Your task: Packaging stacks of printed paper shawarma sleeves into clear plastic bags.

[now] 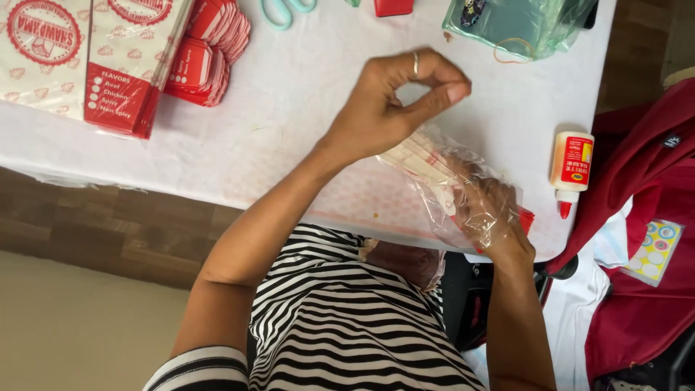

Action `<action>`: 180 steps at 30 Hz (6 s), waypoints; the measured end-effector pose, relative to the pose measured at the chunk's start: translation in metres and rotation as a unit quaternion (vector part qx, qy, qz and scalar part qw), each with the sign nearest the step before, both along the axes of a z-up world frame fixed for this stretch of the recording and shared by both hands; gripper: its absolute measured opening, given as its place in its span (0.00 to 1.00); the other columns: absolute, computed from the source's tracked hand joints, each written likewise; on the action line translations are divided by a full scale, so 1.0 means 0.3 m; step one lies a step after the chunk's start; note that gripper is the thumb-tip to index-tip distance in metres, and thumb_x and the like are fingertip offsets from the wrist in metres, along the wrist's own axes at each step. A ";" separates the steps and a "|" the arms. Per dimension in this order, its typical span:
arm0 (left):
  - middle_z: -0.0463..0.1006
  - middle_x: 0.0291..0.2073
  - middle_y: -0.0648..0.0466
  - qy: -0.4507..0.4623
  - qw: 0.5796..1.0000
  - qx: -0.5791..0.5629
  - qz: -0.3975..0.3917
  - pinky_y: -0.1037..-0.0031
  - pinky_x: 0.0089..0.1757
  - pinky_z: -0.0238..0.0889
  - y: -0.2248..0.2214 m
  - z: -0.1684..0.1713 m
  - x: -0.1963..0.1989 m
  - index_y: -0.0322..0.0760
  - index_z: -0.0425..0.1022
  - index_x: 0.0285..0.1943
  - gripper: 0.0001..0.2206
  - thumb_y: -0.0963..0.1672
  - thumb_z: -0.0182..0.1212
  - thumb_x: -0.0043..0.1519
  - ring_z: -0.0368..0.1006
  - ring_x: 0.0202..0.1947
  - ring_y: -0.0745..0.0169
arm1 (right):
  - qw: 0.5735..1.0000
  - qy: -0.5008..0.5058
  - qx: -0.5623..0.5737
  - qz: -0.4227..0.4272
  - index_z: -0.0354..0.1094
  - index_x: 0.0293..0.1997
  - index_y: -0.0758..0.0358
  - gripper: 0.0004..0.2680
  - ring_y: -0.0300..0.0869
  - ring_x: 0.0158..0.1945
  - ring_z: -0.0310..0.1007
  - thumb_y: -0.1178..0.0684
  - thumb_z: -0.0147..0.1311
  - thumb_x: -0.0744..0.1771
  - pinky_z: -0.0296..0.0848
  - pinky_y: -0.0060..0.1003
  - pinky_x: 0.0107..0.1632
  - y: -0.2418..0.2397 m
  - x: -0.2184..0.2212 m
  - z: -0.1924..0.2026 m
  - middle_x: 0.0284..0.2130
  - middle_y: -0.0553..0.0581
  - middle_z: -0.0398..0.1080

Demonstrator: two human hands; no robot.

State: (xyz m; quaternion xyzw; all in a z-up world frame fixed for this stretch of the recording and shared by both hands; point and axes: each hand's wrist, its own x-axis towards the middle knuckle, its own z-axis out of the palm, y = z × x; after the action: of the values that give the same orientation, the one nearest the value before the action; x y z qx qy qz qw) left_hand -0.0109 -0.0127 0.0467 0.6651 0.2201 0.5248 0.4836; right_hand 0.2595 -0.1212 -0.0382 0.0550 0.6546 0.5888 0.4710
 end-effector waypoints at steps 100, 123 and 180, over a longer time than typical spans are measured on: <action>0.80 0.31 0.53 0.668 0.726 0.155 0.047 0.65 0.35 0.68 -0.197 -0.343 0.018 0.43 0.81 0.39 0.13 0.48 0.75 0.49 0.78 0.33 0.53 | 0.062 0.872 -0.442 -0.204 0.30 0.79 0.64 0.42 0.61 0.75 0.50 0.58 0.69 0.62 0.46 0.58 0.75 0.016 -0.183 -0.091 0.71 0.70 0.50; 0.78 0.27 0.57 0.462 0.870 0.152 0.075 0.67 0.35 0.66 -0.203 -0.219 0.184 0.40 0.81 0.32 0.10 0.45 0.77 0.47 0.78 0.28 0.57 | -0.014 0.889 -0.459 0.003 0.67 0.51 0.79 0.21 0.68 0.69 0.61 0.53 0.69 0.60 0.57 0.65 0.74 0.070 -0.071 0.066 0.62 0.81 0.58; 0.57 0.73 0.51 0.116 0.985 0.104 0.073 0.64 0.73 0.75 -0.166 0.160 -0.118 0.41 0.48 0.75 0.59 0.47 1.04 0.49 0.60 0.79 0.51 | 0.159 0.921 -0.325 -0.145 0.63 0.56 0.69 0.08 0.54 0.65 0.81 0.71 0.61 0.79 0.78 0.39 0.70 0.112 0.018 0.462 0.57 0.68 0.71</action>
State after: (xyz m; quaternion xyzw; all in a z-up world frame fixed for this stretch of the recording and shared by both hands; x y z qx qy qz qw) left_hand -0.0464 -0.0625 0.0948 0.7505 0.2666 0.4979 0.3432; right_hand 0.2649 -0.0876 0.1003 0.4931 0.7209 -0.2379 -0.4248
